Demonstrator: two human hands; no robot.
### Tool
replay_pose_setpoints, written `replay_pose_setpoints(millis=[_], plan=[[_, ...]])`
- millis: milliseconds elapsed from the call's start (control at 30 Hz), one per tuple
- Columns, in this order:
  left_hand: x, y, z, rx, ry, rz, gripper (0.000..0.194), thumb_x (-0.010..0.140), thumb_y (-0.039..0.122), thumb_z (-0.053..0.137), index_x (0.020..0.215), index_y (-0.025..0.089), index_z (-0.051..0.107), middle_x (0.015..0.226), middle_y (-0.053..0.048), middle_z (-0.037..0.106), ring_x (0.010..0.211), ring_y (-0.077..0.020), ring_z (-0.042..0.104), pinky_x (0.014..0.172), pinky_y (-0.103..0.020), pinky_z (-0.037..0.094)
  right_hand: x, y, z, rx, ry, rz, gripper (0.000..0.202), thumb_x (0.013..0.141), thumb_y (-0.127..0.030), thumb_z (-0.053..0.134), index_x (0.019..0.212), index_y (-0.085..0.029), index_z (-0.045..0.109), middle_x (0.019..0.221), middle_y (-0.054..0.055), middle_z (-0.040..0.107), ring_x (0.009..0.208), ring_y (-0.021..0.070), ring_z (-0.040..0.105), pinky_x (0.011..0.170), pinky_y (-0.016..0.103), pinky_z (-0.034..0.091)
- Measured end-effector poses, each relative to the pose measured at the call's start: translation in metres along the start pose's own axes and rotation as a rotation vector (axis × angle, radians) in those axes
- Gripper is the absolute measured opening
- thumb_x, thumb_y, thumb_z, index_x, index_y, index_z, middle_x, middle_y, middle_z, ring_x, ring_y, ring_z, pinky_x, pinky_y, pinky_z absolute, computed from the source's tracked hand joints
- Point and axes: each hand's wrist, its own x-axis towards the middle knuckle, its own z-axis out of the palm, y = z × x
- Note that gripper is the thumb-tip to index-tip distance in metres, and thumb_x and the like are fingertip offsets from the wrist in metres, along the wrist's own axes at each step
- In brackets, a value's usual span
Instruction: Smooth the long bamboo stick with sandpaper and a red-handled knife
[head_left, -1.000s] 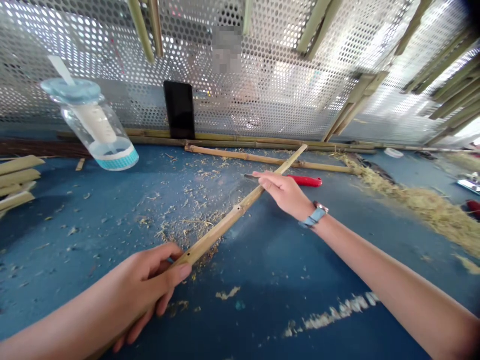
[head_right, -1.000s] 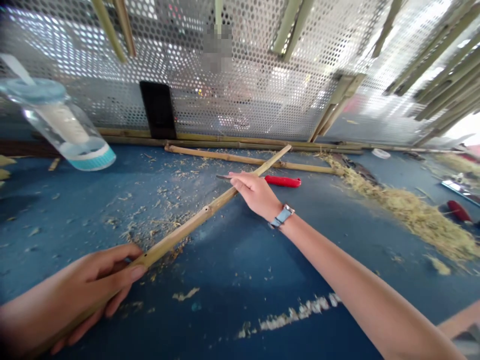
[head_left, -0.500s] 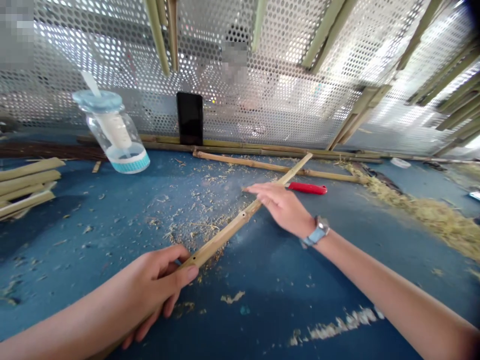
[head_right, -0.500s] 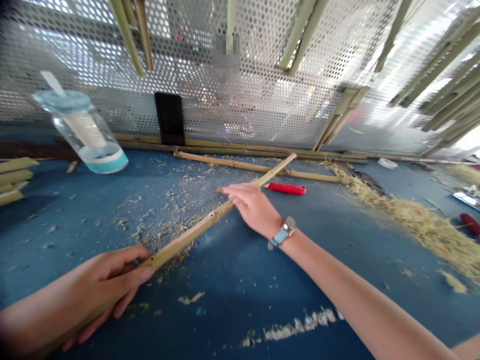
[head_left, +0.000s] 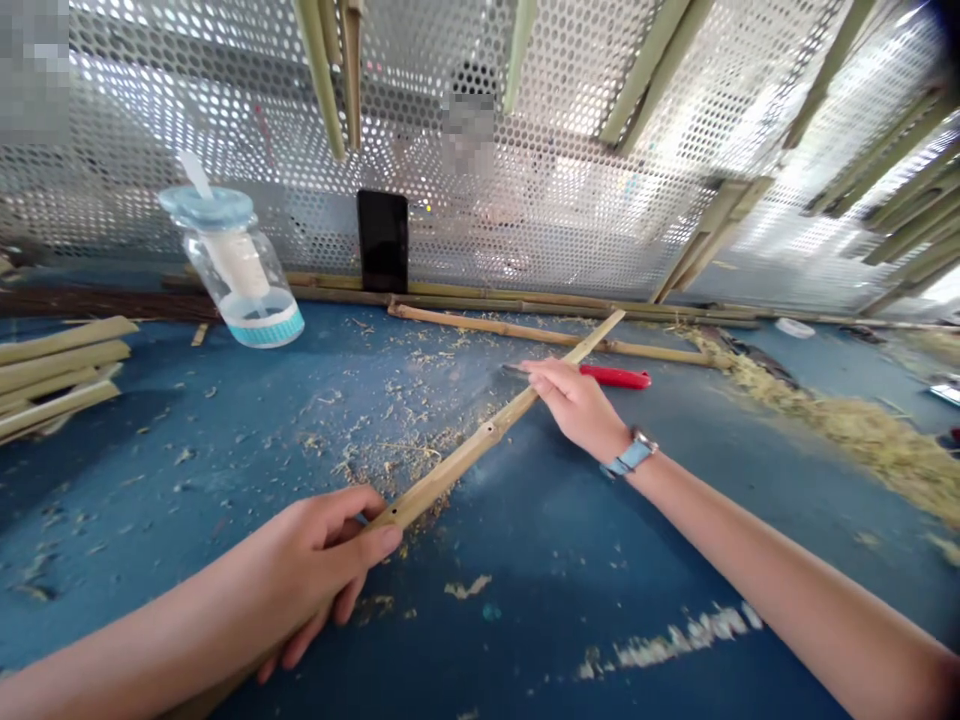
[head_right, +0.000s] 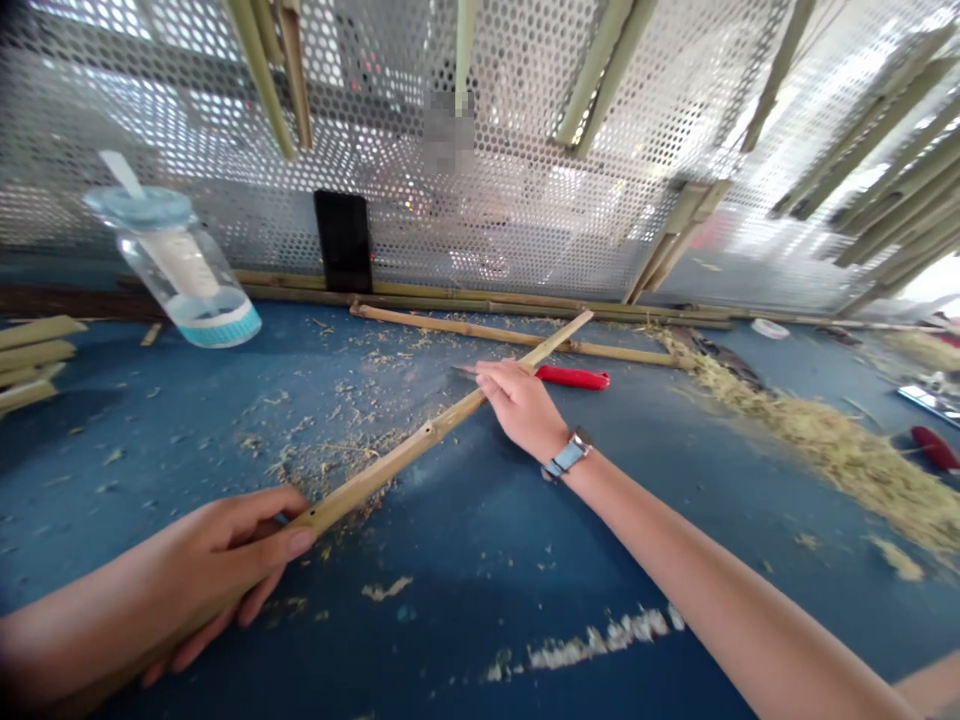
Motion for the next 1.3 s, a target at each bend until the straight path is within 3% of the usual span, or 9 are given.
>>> replay_pose_setpoints(millis=[167, 433, 633, 733, 833, 933, 1067, 1133, 1300], plan=[[0.002, -0.005, 0.001, 0.038, 0.005, -0.015, 0.033, 0.09, 0.06, 0.053, 0.094, 0.028, 0.049, 0.058, 0.01, 0.058, 0.027, -0.0077, 0.046, 0.023, -0.014, 0.034, -0.02, -0.071, 0.012, 0.244, -0.178, -0.183, 0.035, 0.11, -0.028, 0.044, 0.131, -0.031, 0.071, 0.133, 0.002, 0.075, 0.129, 0.0192, 0.066, 0.113, 0.047, 0.051], [0.003, -0.003, 0.002, 0.039, 0.012, -0.067, 0.039, 0.091, 0.064, 0.05, 0.099, 0.027, 0.057, 0.062, 0.009, 0.057, 0.03, -0.0078, 0.049, 0.026, -0.015, 0.037, -0.016, -0.06, 0.009, 0.118, -0.139, -0.2, 0.032, 0.108, -0.023, 0.046, 0.129, -0.026, 0.071, 0.128, 0.005, 0.077, 0.123, 0.0196, 0.07, 0.115, 0.049, 0.05], [0.002, -0.002, 0.005, 0.073, 0.044, -0.053, 0.04, 0.089, 0.066, 0.05, 0.088, 0.026, 0.052, 0.059, 0.008, 0.056, 0.029, -0.0067, 0.045, 0.025, -0.014, 0.033, -0.032, -0.092, 0.021, 0.068, -0.239, -0.515, 0.034, 0.106, -0.017, 0.05, 0.136, -0.022, 0.065, 0.144, 0.007, 0.067, 0.143, 0.0186, 0.055, 0.119, 0.044, 0.049], [0.001, -0.002, 0.002, 0.051, 0.039, -0.037, 0.041, 0.09, 0.066, 0.05, 0.091, 0.026, 0.053, 0.06, 0.008, 0.058, 0.031, -0.0067, 0.046, 0.026, -0.014, 0.036, -0.025, -0.078, 0.017, 0.032, -0.211, -0.503, 0.035, 0.106, -0.015, 0.05, 0.136, -0.022, 0.066, 0.142, 0.008, 0.069, 0.139, 0.019, 0.058, 0.117, 0.046, 0.05], [-0.002, -0.001, -0.003, -0.052, -0.044, 0.015, 0.043, 0.088, 0.067, 0.058, 0.092, 0.024, 0.053, 0.068, 0.007, 0.063, 0.036, -0.0063, 0.05, 0.03, -0.015, 0.042, -0.022, -0.069, 0.013, -0.009, -0.148, -0.476, 0.032, 0.105, -0.016, 0.05, 0.132, -0.017, 0.068, 0.137, 0.01, 0.072, 0.137, 0.0216, 0.061, 0.117, 0.048, 0.051], [-0.004, -0.001, -0.006, -0.112, -0.109, 0.061, 0.043, 0.087, 0.066, 0.06, 0.093, 0.023, 0.055, 0.066, 0.007, 0.063, 0.037, -0.0065, 0.05, 0.032, -0.014, 0.041, -0.031, -0.09, 0.017, 0.015, -0.157, -0.534, 0.032, 0.106, -0.015, 0.049, 0.133, -0.011, 0.067, 0.14, 0.012, 0.07, 0.142, 0.0207, 0.056, 0.121, 0.045, 0.047], [-0.003, -0.003, -0.002, -0.074, -0.029, 0.111, 0.034, 0.087, 0.055, 0.059, 0.088, 0.022, 0.055, 0.065, 0.007, 0.061, 0.038, -0.0059, 0.049, 0.033, -0.014, 0.039, -0.043, -0.118, 0.026, 0.072, -0.256, -0.633, 0.034, 0.107, -0.014, 0.047, 0.135, -0.009, 0.065, 0.145, 0.009, 0.066, 0.146, 0.0185, 0.05, 0.125, 0.038, 0.041], [-0.004, -0.004, -0.002, -0.089, -0.036, 0.103, 0.035, 0.087, 0.057, 0.06, 0.09, 0.022, 0.055, 0.069, 0.006, 0.061, 0.039, -0.0063, 0.05, 0.033, -0.015, 0.04, -0.038, -0.111, 0.026, 0.071, -0.257, -0.643, 0.034, 0.106, -0.012, 0.046, 0.134, -0.01, 0.065, 0.143, 0.01, 0.068, 0.145, 0.0188, 0.052, 0.124, 0.038, 0.042], [-0.008, 0.0, -0.011, -0.166, -0.172, 0.091, 0.034, 0.089, 0.055, 0.064, 0.101, 0.025, 0.055, 0.075, 0.008, 0.058, 0.045, -0.0064, 0.055, 0.04, -0.016, 0.047, -0.017, -0.057, 0.013, -0.022, -0.17, -0.565, 0.026, 0.105, -0.013, 0.048, 0.125, -0.015, 0.064, 0.123, 0.013, 0.076, 0.123, 0.0224, 0.067, 0.111, 0.047, 0.052]])
